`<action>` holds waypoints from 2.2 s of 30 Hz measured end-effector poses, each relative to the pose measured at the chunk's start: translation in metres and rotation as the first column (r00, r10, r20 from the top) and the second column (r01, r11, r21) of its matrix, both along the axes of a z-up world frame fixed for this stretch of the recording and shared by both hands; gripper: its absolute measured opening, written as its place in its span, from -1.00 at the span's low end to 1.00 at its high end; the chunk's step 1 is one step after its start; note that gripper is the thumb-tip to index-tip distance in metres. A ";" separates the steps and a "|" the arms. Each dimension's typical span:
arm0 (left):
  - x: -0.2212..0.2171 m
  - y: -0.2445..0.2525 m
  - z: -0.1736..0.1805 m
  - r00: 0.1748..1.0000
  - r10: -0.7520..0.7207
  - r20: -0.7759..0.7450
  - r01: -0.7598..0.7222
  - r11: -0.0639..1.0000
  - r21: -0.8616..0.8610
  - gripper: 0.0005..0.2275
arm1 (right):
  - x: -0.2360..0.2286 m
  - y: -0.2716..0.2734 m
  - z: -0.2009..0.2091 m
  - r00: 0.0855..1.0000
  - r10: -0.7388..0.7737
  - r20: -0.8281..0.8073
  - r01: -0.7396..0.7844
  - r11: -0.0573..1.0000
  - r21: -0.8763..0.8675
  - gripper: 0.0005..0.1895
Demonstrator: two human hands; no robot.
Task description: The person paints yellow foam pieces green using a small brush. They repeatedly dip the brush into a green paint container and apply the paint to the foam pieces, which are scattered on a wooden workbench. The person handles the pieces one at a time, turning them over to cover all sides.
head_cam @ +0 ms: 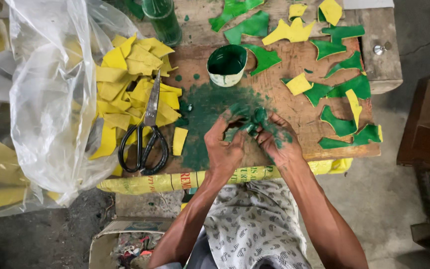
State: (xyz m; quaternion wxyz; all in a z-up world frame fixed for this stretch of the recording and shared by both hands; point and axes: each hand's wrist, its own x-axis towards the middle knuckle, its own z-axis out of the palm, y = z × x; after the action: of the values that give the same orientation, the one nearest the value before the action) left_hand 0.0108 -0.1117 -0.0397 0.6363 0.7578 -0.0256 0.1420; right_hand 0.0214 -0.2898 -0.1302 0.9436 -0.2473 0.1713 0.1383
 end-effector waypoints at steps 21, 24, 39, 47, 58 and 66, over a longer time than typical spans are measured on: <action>-0.006 -0.003 0.028 0.988 0.153 -0.015 -0.152 0.986 0.067 -0.69 | -0.016 0.037 0.067 0.938 0.006 0.348 0.261 0.650 -0.714 -0.87; -0.008 -0.002 0.030 0.986 0.166 0.007 -0.166 0.983 0.079 -0.70 | -0.017 0.043 0.063 0.922 -0.050 0.384 0.292 0.742 -0.604 -0.84; -0.031 0.095 0.011 0.987 0.089 0.130 -0.145 0.840 0.522 -0.61 | -0.010 0.036 0.043 0.897 0.150 0.416 0.321 0.427 -0.845 -0.92; 0.019 0.157 0.016 0.954 0.254 0.161 -0.259 0.421 0.869 -0.42 | -0.013 0.045 0.044 0.822 0.299 0.485 0.404 0.294 -0.866 -0.89; 0.038 0.204 0.009 0.845 0.527 0.090 -0.363 0.442 0.820 -0.70 | -0.012 0.045 0.046 0.812 0.301 0.499 0.400 0.335 -0.853 -0.90; 0.036 0.180 0.027 0.938 0.256 0.235 -0.331 0.455 0.827 -0.70 | -0.015 0.047 0.052 0.838 0.288 0.464 0.383 0.295 -0.875 -0.88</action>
State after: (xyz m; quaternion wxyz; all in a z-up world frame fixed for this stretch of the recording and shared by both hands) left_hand 0.0467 0.0684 -0.0126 0.1432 0.9583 0.0144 0.2469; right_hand 0.0063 -0.2424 -0.0781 0.6171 -0.7794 -0.0480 -0.0972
